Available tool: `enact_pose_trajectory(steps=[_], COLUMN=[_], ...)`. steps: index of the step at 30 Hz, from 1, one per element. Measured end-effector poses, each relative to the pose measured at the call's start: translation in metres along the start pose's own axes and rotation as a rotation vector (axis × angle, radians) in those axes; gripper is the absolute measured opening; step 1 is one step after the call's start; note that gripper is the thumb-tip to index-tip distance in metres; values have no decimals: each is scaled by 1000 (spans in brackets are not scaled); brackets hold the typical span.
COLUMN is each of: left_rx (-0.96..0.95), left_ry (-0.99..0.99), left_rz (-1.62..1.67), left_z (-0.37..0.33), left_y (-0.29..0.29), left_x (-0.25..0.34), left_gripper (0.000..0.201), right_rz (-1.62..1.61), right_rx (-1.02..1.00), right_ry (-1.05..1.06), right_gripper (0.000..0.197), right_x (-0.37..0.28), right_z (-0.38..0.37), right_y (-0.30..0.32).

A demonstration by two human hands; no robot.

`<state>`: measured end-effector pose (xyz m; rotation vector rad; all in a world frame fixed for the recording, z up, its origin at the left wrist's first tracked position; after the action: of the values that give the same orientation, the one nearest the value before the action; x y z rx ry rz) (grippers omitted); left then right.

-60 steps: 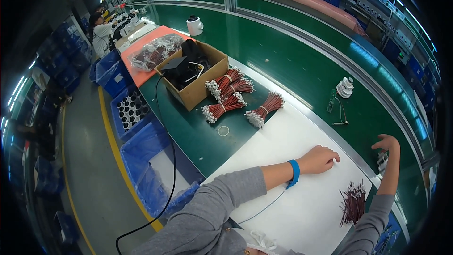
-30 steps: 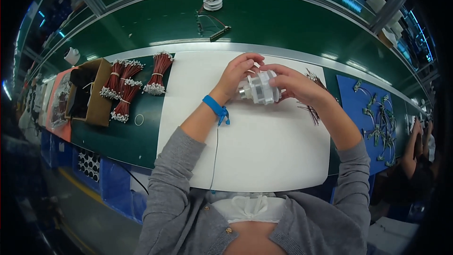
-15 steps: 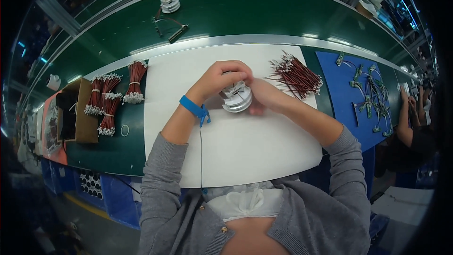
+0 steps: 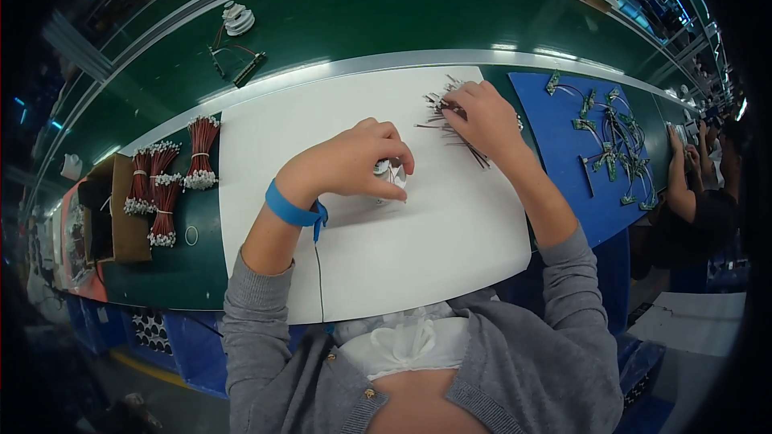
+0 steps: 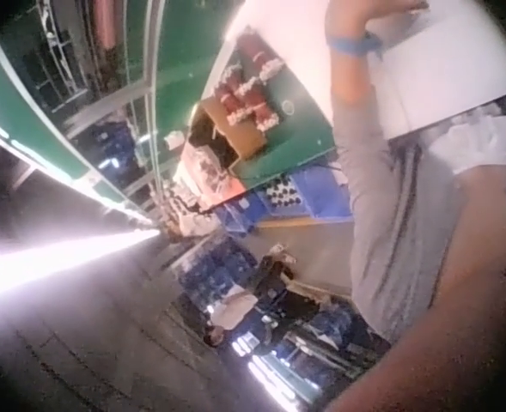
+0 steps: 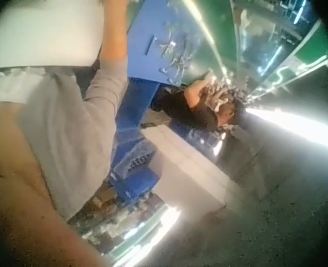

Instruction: The person assembles electronic components by hand, connecting wire harnesses to circuit boards.

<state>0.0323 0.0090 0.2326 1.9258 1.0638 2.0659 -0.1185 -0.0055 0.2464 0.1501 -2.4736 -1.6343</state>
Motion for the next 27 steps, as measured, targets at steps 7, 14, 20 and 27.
enact_pose_trajectory(steps=[7, 14, 20, 27], left_rx=[62, -26, 17, -151], left_ry=[-39, -43, -7, 128], left_rz=[-298, -249, 173, 192], left_z=[-16, -32, -23, -23], left_y=[-14, -25, 3, 1], left_x=[18, 13, -3, -34], left_gripper=[19, 11, 31, 50], right_rz=[45, -161, -451, -872], right_rx=[66, 212, 187, 331], right_ry=[34, -61, -281, -386], right_gripper=[11, 9, 15, 14], right_x=[22, 32, 67, 115], right_z=[0, 1, -2, -8], right_y=[-17, -7, -9, -11])
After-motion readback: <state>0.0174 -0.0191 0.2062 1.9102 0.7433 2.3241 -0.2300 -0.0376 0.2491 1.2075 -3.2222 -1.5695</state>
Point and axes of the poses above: each hand's wrist, its own z-axis away from the middle knuckle, its own y-axis out of the back of the hand, x = y × z, the point moved 9 cm from there along -z, towards the middle knuckle, and after that the axes turned 12 degrees about z, right-handed, at the moved point
